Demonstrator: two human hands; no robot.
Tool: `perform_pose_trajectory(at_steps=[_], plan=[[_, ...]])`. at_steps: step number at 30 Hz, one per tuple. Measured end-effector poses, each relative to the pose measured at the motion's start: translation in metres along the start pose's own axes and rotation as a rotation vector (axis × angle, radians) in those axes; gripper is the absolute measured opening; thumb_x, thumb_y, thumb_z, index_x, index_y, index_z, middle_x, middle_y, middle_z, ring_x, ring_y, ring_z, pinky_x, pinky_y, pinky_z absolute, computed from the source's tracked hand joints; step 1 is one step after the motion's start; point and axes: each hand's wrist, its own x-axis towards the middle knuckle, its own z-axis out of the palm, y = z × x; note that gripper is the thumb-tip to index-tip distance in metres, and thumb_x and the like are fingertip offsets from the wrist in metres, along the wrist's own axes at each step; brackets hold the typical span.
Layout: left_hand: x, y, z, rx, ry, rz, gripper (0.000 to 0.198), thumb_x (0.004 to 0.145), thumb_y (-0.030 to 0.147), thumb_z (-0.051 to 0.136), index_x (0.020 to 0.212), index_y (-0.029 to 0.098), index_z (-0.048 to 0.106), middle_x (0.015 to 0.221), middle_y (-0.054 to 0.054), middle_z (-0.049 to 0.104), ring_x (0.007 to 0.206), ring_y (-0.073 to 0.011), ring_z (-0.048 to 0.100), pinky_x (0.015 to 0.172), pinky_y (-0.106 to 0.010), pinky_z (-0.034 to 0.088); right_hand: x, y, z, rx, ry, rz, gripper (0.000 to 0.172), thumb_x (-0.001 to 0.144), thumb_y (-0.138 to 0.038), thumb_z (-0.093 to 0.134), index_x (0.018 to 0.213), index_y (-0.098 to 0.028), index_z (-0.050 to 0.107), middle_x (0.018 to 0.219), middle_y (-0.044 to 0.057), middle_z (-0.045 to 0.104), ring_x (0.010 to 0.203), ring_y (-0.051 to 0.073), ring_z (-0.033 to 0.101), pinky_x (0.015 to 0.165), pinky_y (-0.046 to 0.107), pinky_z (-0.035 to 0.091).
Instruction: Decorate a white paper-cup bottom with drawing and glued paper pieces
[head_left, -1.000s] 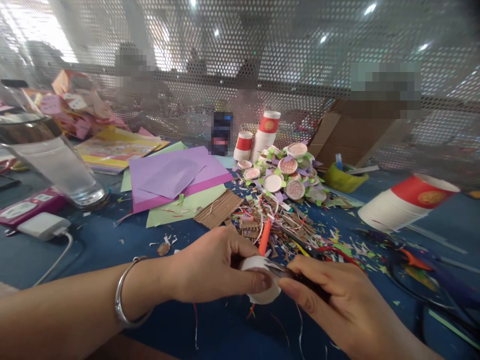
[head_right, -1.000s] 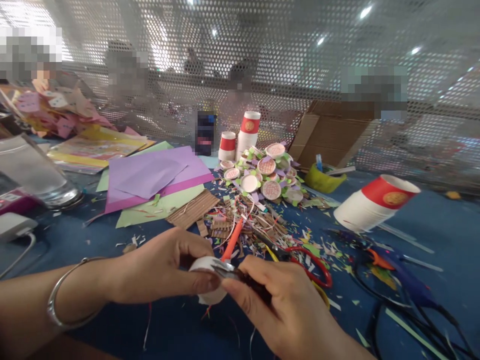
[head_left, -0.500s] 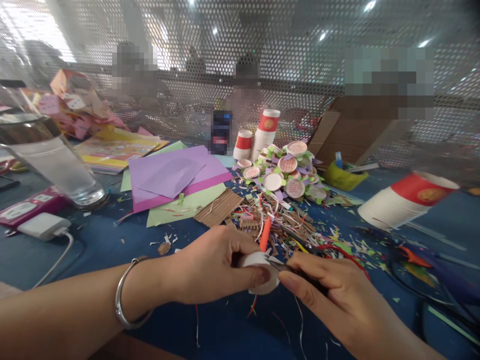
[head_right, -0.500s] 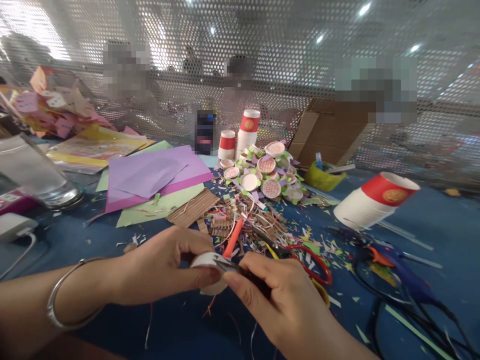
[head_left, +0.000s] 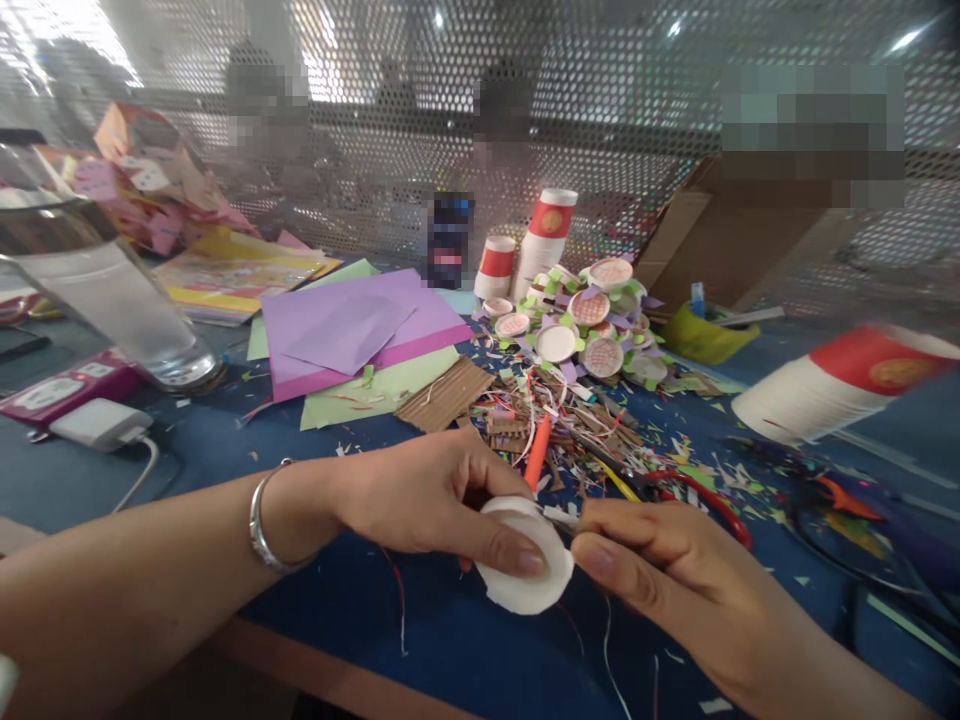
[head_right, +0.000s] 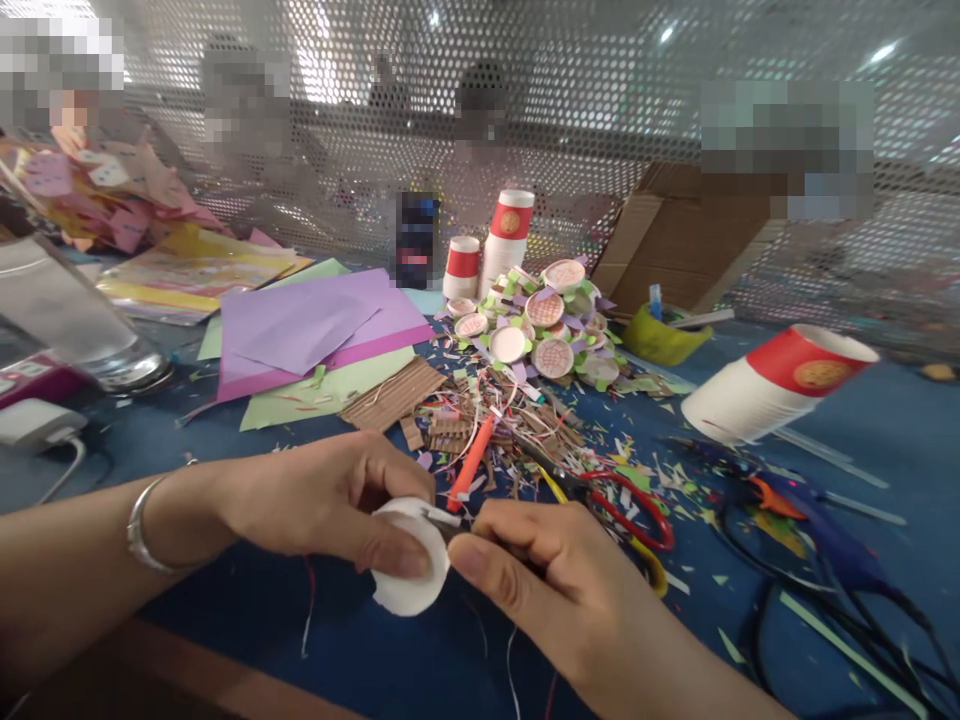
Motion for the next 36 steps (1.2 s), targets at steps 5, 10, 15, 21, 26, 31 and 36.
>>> perform_pose_trajectory(at_steps=[5,10,15,21,26,31,36], plan=[[0.001,0.003,0.002,0.226,0.089,0.111,0.023,0.087,0.029,0.076,0.074,0.013,0.065,0.069,0.003,0.056,0.064,-0.0065,0.048,0.061,-0.017,0.039,0.003,0.008,-0.001,0.251,-0.040,0.021,0.051,0.098,-0.061,0.053,0.069,-0.021,0.045,0.062,-0.007,0.027,0.052,0.008,0.018,0.045,0.027,0.014],[0.001,0.003,0.005,0.420,0.189,0.190,0.018,0.090,0.030,0.071,0.080,0.014,0.069,0.075,0.002,0.059,0.071,-0.0086,0.055,0.065,-0.019,0.041,0.005,0.012,-0.002,0.280,-0.023,0.030,0.049,0.099,-0.060,0.053,0.070,-0.021,0.047,0.063,-0.007,0.029,0.053,0.008,0.020,0.046,0.026,0.016],[0.001,-0.001,0.003,0.357,0.203,0.139,0.022,0.089,0.032,0.073,0.079,0.013,0.066,0.071,0.003,0.055,0.065,-0.0068,0.048,0.058,-0.018,0.037,0.004,0.007,-0.006,0.015,0.069,-0.024,0.047,0.098,-0.060,0.054,0.071,-0.022,0.050,0.065,-0.005,0.032,0.058,0.010,0.030,0.050,0.026,0.025],[0.001,-0.002,0.003,0.275,0.144,0.124,0.027,0.090,0.038,0.072,0.082,0.013,0.065,0.074,0.002,0.058,0.067,-0.0078,0.051,0.058,-0.017,0.039,0.003,0.006,-0.008,-0.184,0.125,-0.073,0.047,0.100,-0.059,0.049,0.071,-0.022,0.052,0.065,-0.004,0.035,0.057,0.011,0.036,0.050,0.026,0.027],[0.001,0.000,0.007,0.370,0.181,0.146,0.031,0.091,0.041,0.070,0.078,0.014,0.064,0.073,0.003,0.054,0.065,-0.0071,0.048,0.057,-0.017,0.037,0.001,0.006,-0.005,-0.209,0.143,-0.117,0.047,0.101,-0.057,0.049,0.070,-0.022,0.050,0.063,-0.005,0.036,0.055,0.010,0.036,0.049,0.025,0.027],[0.000,0.000,0.007,0.269,0.156,0.116,0.029,0.089,0.039,0.074,0.077,0.013,0.065,0.069,0.003,0.055,0.063,-0.0064,0.047,0.055,-0.016,0.036,-0.001,0.004,-0.004,-0.239,0.135,-0.105,0.048,0.101,-0.058,0.048,0.070,-0.021,0.051,0.063,-0.005,0.038,0.056,0.010,0.038,0.048,0.025,0.028],[0.002,-0.001,0.006,0.053,0.083,0.014,0.033,0.085,0.043,0.078,0.077,0.013,0.067,0.067,0.004,0.058,0.059,-0.0055,0.050,0.052,-0.015,0.039,0.000,0.000,-0.002,-0.212,0.158,-0.119,0.053,0.101,-0.058,0.046,0.064,-0.021,0.040,0.060,-0.005,0.032,0.053,0.009,0.032,0.046,0.025,0.025]])
